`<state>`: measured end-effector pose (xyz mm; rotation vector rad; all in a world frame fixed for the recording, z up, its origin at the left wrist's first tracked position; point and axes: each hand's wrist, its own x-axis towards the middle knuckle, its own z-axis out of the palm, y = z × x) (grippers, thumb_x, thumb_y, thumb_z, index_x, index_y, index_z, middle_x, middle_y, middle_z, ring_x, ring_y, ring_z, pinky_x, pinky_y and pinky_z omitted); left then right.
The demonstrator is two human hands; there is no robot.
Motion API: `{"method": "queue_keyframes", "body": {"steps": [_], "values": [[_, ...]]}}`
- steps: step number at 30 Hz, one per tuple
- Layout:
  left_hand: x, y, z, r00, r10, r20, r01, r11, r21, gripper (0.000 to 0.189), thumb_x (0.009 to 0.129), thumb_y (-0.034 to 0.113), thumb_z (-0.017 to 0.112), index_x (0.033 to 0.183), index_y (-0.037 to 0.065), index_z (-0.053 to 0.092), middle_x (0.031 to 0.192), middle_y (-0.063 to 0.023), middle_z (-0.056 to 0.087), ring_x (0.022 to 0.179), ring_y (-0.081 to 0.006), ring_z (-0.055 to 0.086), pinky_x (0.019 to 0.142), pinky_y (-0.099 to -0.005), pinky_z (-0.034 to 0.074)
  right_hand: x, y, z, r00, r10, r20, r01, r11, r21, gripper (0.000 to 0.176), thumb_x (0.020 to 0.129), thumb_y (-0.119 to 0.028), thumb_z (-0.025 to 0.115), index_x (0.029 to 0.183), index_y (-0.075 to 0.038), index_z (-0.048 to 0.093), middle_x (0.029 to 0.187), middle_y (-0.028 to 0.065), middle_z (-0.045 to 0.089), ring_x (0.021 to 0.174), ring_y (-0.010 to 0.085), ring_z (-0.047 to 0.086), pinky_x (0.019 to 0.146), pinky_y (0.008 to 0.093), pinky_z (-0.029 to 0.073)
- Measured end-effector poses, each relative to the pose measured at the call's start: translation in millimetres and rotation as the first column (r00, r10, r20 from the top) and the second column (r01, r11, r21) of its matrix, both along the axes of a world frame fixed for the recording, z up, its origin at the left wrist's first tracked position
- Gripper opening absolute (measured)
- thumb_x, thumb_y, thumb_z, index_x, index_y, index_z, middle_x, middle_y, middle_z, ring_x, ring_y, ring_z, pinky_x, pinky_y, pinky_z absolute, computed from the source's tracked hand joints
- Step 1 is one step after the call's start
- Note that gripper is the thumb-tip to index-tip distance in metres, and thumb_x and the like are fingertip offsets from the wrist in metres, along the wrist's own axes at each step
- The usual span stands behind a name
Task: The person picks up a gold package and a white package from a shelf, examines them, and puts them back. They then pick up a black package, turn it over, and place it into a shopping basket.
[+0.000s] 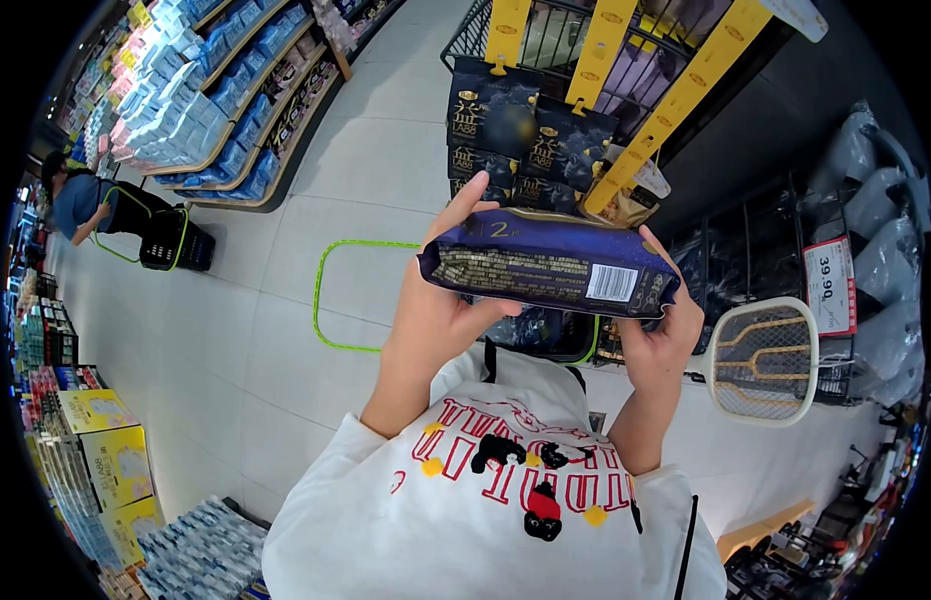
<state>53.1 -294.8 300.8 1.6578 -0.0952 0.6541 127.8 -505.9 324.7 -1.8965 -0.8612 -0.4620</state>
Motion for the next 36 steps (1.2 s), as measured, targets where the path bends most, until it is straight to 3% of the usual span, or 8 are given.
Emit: {"method": "queue_keyframes", "body": {"steps": [15, 18, 21, 25, 29, 31, 34, 36], "values": [[-2, 11, 0, 0.997, 0.068, 0.022, -0.067, 0.998, -0.017, 0.101, 0.061, 0.047, 0.083, 0.139, 0.003, 0.038, 0.138, -0.0132, 0.046, 0.115, -0.0282, 0.055, 0.092, -0.0379, 0.047, 11, 16, 5, 0.997, 0.055, -0.057, -0.055, 0.998, -0.003, 0.056, 0.065, 0.007, 0.062, 0.121, 0.004, 0.057, 0.102, 0.0174, 0.068, 0.09, 0.0236, 0.069, 0.08, 0.0285, 0.051], [-1, 22, 0, 0.998, -0.007, 0.058, 0.009, 0.999, -0.033, 0.095, 0.066, 0.052, 0.078, 0.138, 0.003, 0.041, 0.135, -0.0154, 0.047, 0.119, -0.0286, 0.051, 0.095, -0.0368, 0.043, 14, 21, 1, 0.998, 0.055, -0.025, -0.055, 0.998, 0.032, 0.056, 0.066, 0.007, 0.062, 0.122, 0.004, 0.057, 0.102, 0.0171, 0.068, 0.089, 0.0212, 0.069, 0.08, 0.0281, 0.05], [6, 31, 3, 0.995, -0.01, 0.101, 0.014, 0.999, -0.045, 0.08, 0.079, 0.062, 0.058, 0.132, 0.003, 0.05, 0.14, -0.0184, 0.039, 0.129, -0.0292, 0.041, 0.105, -0.0379, 0.033, 13, 26, -3, 0.982, 0.111, -0.15, -0.089, 0.986, 0.144, 0.056, 0.066, 0.011, 0.057, 0.122, 0.003, 0.057, 0.108, 0.0139, 0.065, 0.096, 0.0169, 0.063, 0.086, 0.0265, 0.047], [9, 46, 1, 0.969, -0.135, 0.209, 0.162, 0.979, -0.12, 0.057, 0.082, 0.043, 0.05, 0.12, 0.002, 0.059, 0.146, -0.0216, 0.03, 0.133, -0.0336, 0.035, 0.107, -0.0401, 0.029, 9, 23, -14, 0.86, 0.36, -0.362, -0.208, 0.895, 0.395, 0.058, 0.068, 0.011, 0.054, 0.125, 0.001, 0.053, 0.123, 0.0097, 0.052, 0.116, 0.0168, 0.051, 0.097, 0.0274, 0.04], [12, 62, -6, 0.976, -0.131, 0.171, 0.132, 0.991, 0.005, 0.043, 0.083, 0.026, 0.053, 0.117, 0.001, 0.06, 0.15, -0.0212, 0.023, 0.138, -0.0327, 0.026, 0.11, -0.0393, 0.024, 3, 30, -18, 0.73, 0.539, -0.421, -0.219, 0.767, 0.603, 0.061, 0.07, 0.009, 0.054, 0.13, -0.001, 0.045, 0.127, 0.011, 0.047, 0.119, 0.0175, 0.049, 0.096, 0.0275, 0.041], [16, 65, -9, 0.974, -0.148, 0.171, 0.147, 0.989, 0.019, 0.041, 0.083, 0.018, 0.054, 0.12, 0.001, 0.058, 0.152, -0.0211, 0.02, 0.14, -0.0324, 0.022, 0.111, -0.0388, 0.022, -1, 40, -11, 0.49, 0.776, -0.396, -0.199, 0.542, 0.816, 0.055, 0.073, 0.006, 0.055, 0.126, -0.003, 0.041, 0.124, 0.0093, 0.044, 0.116, 0.0157, 0.048, 0.096, 0.0255, 0.041], [24, 64, -14, 0.953, -0.193, 0.235, 0.221, 0.97, -0.099, 0.056, 0.077, 0.001, 0.056, 0.131, 0.003, 0.047, 0.154, -0.0208, 0.013, 0.143, -0.0316, 0.017, 0.112, -0.0391, 0.019, -2, 49, -26, 0.596, 0.597, -0.537, -0.046, 0.693, 0.719, 0.046, 0.077, 0.004, 0.058, 0.118, -0.006, 0.04, 0.117, 0.0064, 0.043, 0.106, 0.0127, 0.049, 0.093, 0.0238, 0.042], [28, 64, -15, 0.946, -0.191, 0.263, 0.219, 0.972, -0.081, 0.08, 0.07, -0.005, 0.058, 0.144, 0.004, 0.028, 0.155, -0.0225, 0.009, 0.144, -0.0311, 0.012, 0.115, -0.0402, 0.014, -5, 59, -30, 0.664, 0.492, -0.562, 0.058, 0.716, 0.696, 0.042, 0.074, 0.005, 0.066, 0.107, -0.008, 0.043, 0.106, 0.0033, 0.044, 0.095, 0.0097, 0.048, 0.086, 0.0216, 0.043]]}}
